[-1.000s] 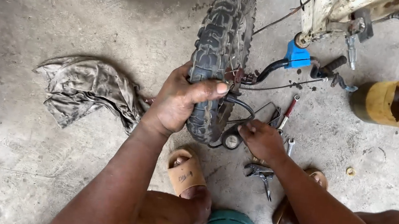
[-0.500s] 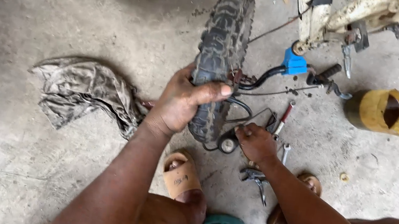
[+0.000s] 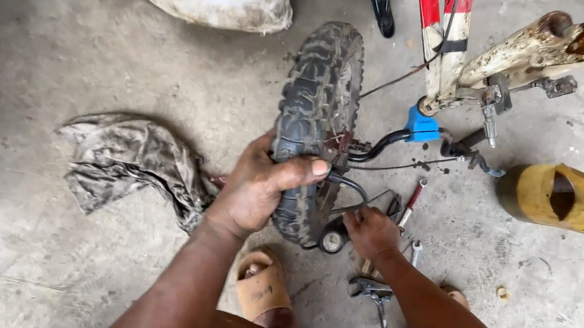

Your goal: The person removes a bicycle wheel and uses a hand pump to inflate the tire. They then reattach the wheel to the bicycle frame and tighten the axle nuts using two wrenches.

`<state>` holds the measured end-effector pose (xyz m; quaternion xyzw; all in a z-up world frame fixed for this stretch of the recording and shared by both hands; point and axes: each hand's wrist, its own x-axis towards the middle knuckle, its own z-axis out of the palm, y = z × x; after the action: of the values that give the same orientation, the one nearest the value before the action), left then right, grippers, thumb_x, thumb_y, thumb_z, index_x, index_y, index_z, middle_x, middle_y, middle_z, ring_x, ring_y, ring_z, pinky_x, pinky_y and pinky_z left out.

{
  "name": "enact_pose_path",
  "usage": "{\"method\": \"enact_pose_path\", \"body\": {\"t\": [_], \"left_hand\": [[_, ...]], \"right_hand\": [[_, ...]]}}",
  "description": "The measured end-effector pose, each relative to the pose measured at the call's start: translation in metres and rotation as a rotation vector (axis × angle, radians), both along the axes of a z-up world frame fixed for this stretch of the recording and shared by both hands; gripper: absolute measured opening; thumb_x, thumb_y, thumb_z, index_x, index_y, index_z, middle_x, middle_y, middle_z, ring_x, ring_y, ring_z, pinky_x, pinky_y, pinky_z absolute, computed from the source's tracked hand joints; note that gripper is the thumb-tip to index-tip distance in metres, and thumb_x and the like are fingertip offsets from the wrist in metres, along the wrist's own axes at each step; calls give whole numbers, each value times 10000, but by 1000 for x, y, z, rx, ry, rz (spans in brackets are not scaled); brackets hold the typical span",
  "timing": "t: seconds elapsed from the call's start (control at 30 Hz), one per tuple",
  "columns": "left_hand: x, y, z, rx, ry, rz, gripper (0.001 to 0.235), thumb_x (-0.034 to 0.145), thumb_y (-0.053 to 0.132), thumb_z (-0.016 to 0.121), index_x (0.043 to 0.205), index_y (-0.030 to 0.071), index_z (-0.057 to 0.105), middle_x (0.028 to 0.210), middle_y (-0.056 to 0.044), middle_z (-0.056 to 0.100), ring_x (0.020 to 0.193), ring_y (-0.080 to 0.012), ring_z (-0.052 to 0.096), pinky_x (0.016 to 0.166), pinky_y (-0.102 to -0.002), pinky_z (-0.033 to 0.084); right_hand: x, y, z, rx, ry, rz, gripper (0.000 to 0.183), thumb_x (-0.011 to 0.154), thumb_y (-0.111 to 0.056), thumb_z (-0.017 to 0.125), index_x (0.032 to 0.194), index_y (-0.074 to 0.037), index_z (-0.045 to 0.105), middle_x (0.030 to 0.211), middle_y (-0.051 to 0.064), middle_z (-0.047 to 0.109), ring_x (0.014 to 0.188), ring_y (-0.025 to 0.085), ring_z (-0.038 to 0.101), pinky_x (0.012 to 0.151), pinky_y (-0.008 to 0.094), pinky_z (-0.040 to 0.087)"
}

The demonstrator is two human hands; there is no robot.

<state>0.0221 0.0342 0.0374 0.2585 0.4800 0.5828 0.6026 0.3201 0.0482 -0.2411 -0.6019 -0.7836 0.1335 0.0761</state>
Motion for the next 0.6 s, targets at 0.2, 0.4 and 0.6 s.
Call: {"method": "enact_pose_path", "body": {"t": [0.2, 0.4, 0.6], "left_hand": [[-3, -6, 12, 52, 42, 4, 573, 698, 241, 916, 1110, -85, 686, 876, -215, 715, 874, -287, 663, 790, -490, 594], [-10, -8, -13, -46, -11, 28, 512, 685, 208, 910, 1058, -81, 713, 833, -201, 711, 811, -256, 651, 746, -457, 613], [4, -4, 7, -9, -59, -4, 471, 687, 204, 904, 1034, -54, 718, 821, -162, 707, 811, -229, 635, 741, -406, 592]], "right_hand": [[4, -17, 51, 17, -102, 269, 388, 946, -530, 651, 868, -153, 698, 879, 108, 749, 773, 373, 764, 644, 499, 637], [-1, -11, 27, 87, -55, 319, 231, 955, -358, 603, 829, -165, 594, 713, 94, 593, 620, 368, 678, 530, 517, 606], [38, -10, -26, 205, -135, 462, 162, 970, -268, 609, 892, -127, 622, 613, 93, 550, 493, 361, 586, 401, 461, 518]]}}
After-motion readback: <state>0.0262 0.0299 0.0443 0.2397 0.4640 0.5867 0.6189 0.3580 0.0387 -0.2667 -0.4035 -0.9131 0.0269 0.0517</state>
